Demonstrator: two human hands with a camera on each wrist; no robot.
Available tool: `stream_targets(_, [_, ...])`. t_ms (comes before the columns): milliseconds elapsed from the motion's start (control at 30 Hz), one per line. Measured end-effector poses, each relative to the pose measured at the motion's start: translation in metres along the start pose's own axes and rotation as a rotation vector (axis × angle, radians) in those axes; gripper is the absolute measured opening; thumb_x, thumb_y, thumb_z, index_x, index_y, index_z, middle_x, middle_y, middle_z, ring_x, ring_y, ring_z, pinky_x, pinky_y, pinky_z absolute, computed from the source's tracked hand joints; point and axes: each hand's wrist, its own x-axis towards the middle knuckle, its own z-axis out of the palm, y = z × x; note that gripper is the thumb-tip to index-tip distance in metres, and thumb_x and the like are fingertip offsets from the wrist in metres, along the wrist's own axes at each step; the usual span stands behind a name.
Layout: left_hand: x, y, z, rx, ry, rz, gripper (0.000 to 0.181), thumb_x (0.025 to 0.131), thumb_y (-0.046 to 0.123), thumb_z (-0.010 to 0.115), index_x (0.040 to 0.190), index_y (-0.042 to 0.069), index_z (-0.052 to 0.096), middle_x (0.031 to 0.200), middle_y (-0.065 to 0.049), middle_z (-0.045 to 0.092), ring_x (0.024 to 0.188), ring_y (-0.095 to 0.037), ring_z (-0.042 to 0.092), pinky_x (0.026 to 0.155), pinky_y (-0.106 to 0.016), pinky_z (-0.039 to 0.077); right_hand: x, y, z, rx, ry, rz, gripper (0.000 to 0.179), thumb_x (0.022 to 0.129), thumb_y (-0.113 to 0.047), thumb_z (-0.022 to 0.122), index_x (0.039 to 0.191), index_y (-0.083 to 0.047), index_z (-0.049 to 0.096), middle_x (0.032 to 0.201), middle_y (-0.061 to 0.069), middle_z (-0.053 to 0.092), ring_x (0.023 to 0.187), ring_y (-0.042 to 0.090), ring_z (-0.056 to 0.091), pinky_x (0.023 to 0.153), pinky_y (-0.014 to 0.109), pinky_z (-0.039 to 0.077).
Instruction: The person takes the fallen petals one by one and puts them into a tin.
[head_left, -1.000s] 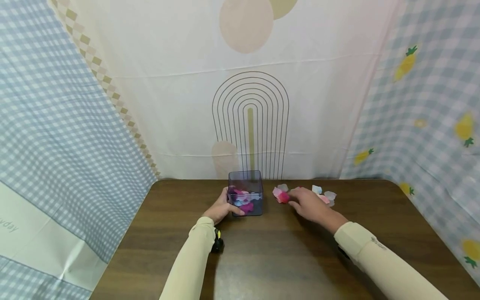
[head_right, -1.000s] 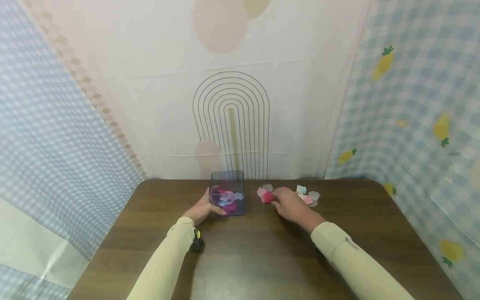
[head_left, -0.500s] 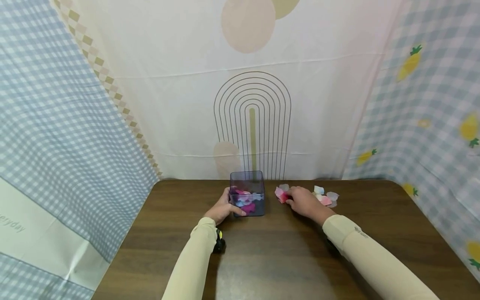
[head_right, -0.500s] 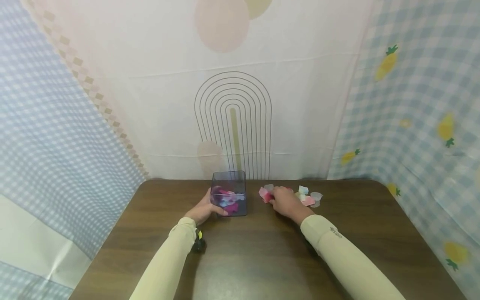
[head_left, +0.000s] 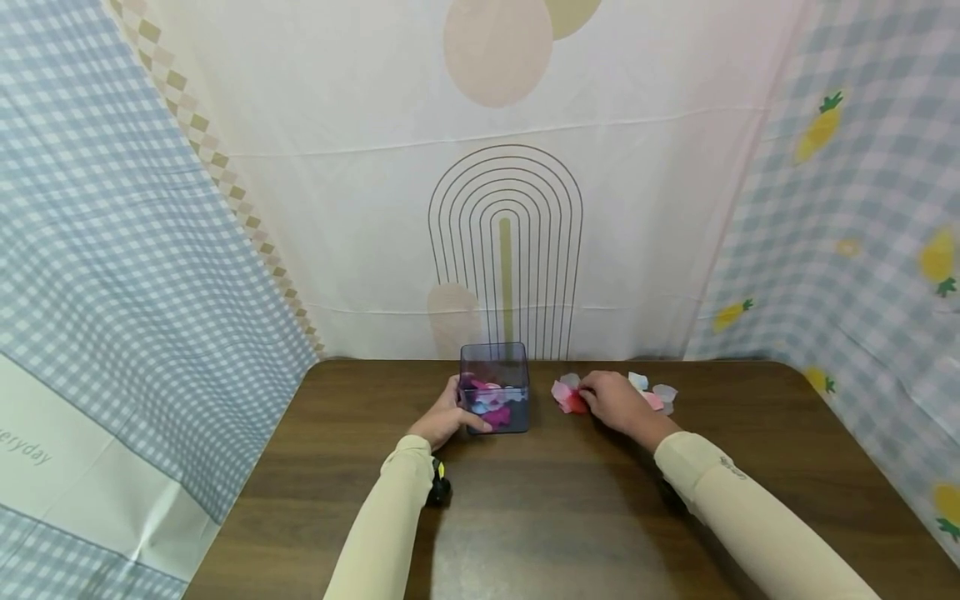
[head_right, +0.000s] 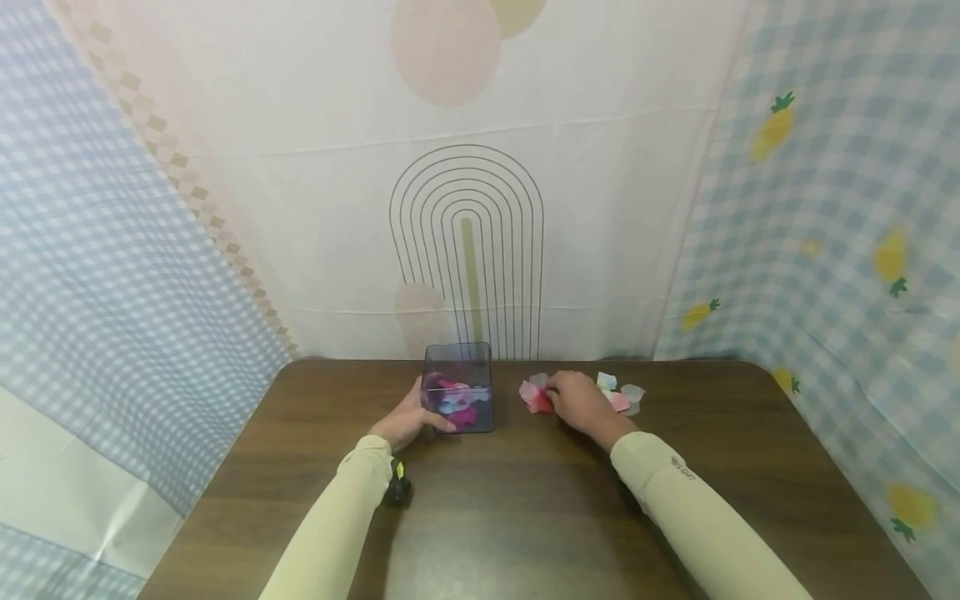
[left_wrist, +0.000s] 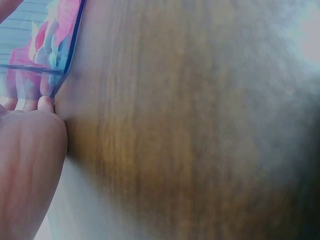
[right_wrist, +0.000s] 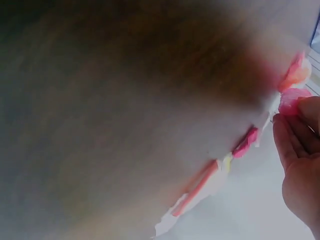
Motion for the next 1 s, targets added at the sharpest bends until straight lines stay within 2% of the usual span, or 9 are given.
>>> stream_targets(300, [0.001,0.002,0.000,0.002,-0.005,0.010,0.107,0.069,-0.009,0.087,0.156,0.016,0.029,0.156,-0.016,0.049,0.142,-0.033,0.054,0.131,-0.056,0.030,0.007,-0.010,-0.023,0.023,0.091,0.054,0.013,0.100,-0.010,0.069,0.103,-0.003,0.080,0.101,0.012,0.081,0.093,0.028,0.075,0.084,0.050,0.062])
stream_targets(400, [0.000,0.001,0.000,0.002,-0.009,0.005,0.107,0.069,-0.008,0.088,0.156,0.016,0.029,0.156,-0.017,0.048,0.142,-0.034,0.053,0.131,-0.056,0.030,0.011,-0.019,-0.033,0.050,0.110,0.043,0.015,0.102,-0.012,0.068,0.104,-0.004,0.080,0.101,0.011,0.081,0.091,0.025,0.075,0.082,0.048,0.062])
stream_targets(633, [-0.001,0.000,0.000,0.001,-0.007,0.011,0.109,0.068,-0.008,0.088,0.157,0.015,0.028,0.156,-0.017,0.047,0.141,-0.033,0.053,0.131,-0.056,0.030,0.019,-0.049,-0.061,0.214,0.109,0.058,0.018,0.105,-0.015,0.065,0.109,-0.009,0.082,0.103,0.008,0.082,0.085,0.017,0.069,0.077,0.038,0.058])
stream_targets(767, [0.000,-0.001,0.002,-0.009,-0.009,0.019,0.108,0.069,-0.009,0.088,0.156,0.015,0.029,0.155,-0.017,0.048,0.139,-0.031,0.055,0.130,-0.054,0.032,0.018,-0.061,-0.066,0.219,0.139,0.016,0.017,0.103,-0.013,0.067,0.109,-0.007,0.082,0.104,0.011,0.082,0.086,0.017,0.071,0.077,0.038,0.060])
stream_targets(1000, [-0.002,0.001,0.001,0.010,-0.004,0.022,0.108,0.069,-0.008,0.088,0.156,0.015,0.029,0.155,-0.017,0.047,0.139,-0.032,0.055,0.130,-0.054,0.032,0.020,-0.077,-0.058,0.208,0.204,-0.081,0.012,0.100,-0.007,0.070,0.102,-0.006,0.082,0.099,0.010,0.082,0.086,0.019,0.074,0.077,0.039,0.062])
